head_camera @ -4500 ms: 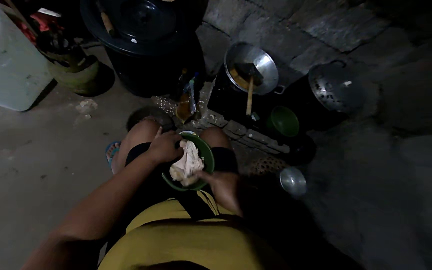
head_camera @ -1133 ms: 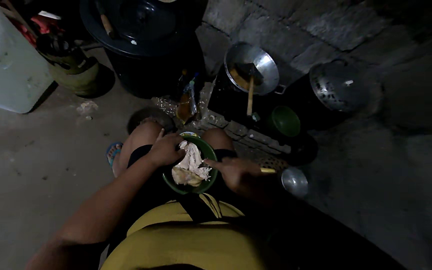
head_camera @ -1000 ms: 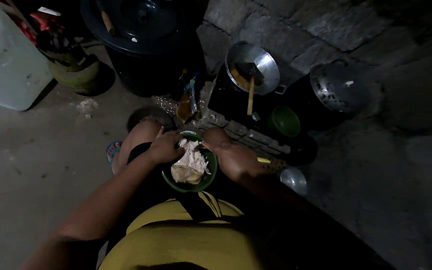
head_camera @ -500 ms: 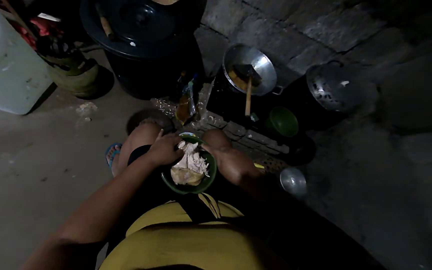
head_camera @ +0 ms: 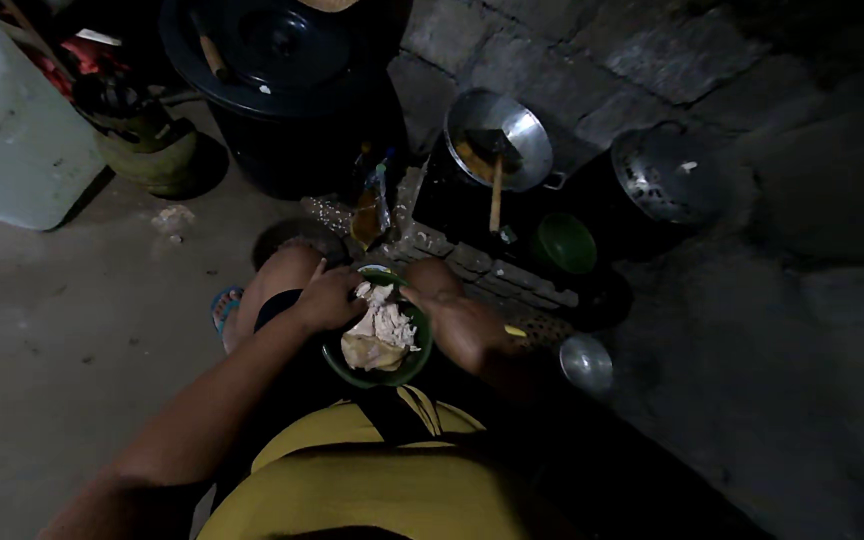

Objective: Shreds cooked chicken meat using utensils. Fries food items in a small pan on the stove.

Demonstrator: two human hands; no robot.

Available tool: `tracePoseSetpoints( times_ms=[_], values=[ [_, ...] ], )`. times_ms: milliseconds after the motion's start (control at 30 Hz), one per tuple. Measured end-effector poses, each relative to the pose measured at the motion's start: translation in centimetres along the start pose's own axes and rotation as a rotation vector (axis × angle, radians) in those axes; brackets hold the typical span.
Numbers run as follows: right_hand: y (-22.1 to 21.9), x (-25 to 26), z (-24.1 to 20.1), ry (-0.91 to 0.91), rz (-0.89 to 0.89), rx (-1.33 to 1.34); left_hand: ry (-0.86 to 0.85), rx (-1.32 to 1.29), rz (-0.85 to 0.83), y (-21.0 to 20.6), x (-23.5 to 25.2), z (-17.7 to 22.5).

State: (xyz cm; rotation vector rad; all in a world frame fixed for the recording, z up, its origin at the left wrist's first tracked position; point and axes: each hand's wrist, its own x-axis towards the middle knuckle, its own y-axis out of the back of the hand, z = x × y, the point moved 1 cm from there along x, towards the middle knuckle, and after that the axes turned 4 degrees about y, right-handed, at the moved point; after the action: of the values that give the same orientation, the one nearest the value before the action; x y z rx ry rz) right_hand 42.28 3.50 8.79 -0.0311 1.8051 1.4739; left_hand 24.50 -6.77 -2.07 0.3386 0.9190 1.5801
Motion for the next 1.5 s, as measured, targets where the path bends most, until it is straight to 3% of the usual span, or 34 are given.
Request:
tracePoseSetpoints(
  times_ms=[67, 233, 367, 467, 533, 733, 833, 900, 1033, 1133, 1233, 1300, 1400, 1500],
  values=[
    [-1.4, 0.7, -0.8, -0.004, 0.025, -0.005, -0.001, 0.008, 0.022, -0.4, -0.1, -0.1],
    [-3.5, -2.2, -0.7, 0.004, -0.173, 0.005, 0.044, 0.051, -0.009, 0.0, -0.2, 0.1],
    [-0.7, -2.2, 0.9, 0.05, -0.193, 0.012, 0.029, 0.011, -0.009, 0.4, -0.2, 0.2],
    [0.8, -0.4, 0.5, 0.011, -0.024, 0.011, 0.029, 0.008, -0.023, 0.3, -0.2, 0.3],
    [-0.5, 0.7, -0.3, 0.0, 0.053, 0.016, 0.023, 0.01, -0.011, -0.1, -0.2, 0.2],
    [-2.7, -2.4, -0.4, -0.017, -0.224, -0.004, 0.041, 0.034, -0.014, 0.1, -0.2, 0.3],
    [-0.4, -2.2, 0.3, -0.003, -0.199, 0.001, 0.034, 0.012, -0.02, 0.5, 0.0, 0.3],
    [0.7, -0.9, 0.3, 0.006, -0.077, 0.014, 0.031, 0.003, -0.02, 0.5, -0.1, 0.3],
    [-1.5, 0.9, -1.0, 0.017, 0.053, -0.005, 0.022, 0.03, -0.005, -0.2, -0.2, 0.2],
    [-2.7, -0.8, -1.5, -0.005, -0.149, 0.003, 0.039, 0.063, -0.027, 0.0, -0.2, -0.1],
    [-2.4, -2.1, -0.2, -0.013, -0.213, 0.013, 0.035, 0.046, -0.042, 0.4, -0.1, 0.3],
    [-0.9, -1.6, 0.6, 0.026, -0.18, 0.031, 0.033, 0.018, -0.04, 0.6, -0.1, 0.2],
    [0.4, 0.3, 0.5, 0.046, 0.029, 0.033, 0.005, -0.011, -0.029, 0.5, -0.4, 0.1],
    [-1.8, 1.0, -0.3, 0.048, 0.111, 0.013, 0.015, 0.014, -0.035, 0.0, -0.5, 0.1]
  ],
)
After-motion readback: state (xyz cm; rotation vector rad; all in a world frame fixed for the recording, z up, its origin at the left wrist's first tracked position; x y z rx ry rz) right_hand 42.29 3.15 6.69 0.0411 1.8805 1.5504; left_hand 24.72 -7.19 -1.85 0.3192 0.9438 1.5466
